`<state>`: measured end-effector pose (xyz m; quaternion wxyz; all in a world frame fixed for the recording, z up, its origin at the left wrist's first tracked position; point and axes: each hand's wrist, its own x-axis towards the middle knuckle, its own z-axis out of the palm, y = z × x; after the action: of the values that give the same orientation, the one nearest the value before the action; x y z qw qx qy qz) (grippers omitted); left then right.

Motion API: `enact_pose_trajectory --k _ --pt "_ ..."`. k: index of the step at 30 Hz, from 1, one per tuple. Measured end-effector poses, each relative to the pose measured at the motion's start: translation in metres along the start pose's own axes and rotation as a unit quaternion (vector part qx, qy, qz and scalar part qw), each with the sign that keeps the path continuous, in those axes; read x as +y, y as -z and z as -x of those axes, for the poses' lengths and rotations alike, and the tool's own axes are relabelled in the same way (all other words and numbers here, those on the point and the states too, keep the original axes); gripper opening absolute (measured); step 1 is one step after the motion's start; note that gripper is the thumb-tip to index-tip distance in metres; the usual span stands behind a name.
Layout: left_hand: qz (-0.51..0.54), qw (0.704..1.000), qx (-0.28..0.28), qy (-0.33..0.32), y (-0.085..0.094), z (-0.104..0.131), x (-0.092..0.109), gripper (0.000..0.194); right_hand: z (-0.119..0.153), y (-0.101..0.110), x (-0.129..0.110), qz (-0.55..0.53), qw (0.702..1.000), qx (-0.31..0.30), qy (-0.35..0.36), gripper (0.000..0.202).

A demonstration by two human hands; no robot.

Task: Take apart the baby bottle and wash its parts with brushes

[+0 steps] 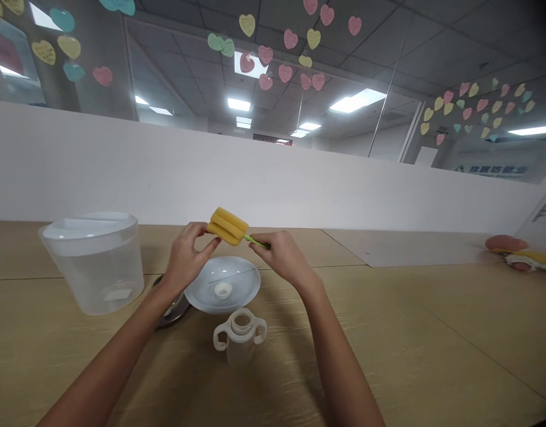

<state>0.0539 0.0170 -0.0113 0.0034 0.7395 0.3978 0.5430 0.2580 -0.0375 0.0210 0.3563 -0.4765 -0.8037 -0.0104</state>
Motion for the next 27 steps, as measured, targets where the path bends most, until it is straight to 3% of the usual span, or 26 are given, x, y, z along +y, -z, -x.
enact_pose_trajectory --k 5,12,19,27 --pt "0.132 0.99 0.005 0.046 -0.003 0.0 -0.003 0.025 0.0 -0.001 0.005 -0.066 0.998 -0.013 -0.009 0.028" --pt "0.306 0.936 -0.039 0.168 -0.002 -0.004 -0.006 0.035 -0.001 -0.003 0.011 -0.067 0.998 -0.018 -0.011 0.03" --pt "0.341 0.896 -0.092 0.268 -0.006 -0.002 -0.004 0.034 -0.002 -0.004 0.012 0.0 0.999 -0.044 -0.032 0.028" --pt "0.314 0.888 -0.106 0.318 -0.007 -0.001 -0.009 0.044 -0.003 -0.005 0.012 0.047 0.996 -0.067 -0.028 0.027"
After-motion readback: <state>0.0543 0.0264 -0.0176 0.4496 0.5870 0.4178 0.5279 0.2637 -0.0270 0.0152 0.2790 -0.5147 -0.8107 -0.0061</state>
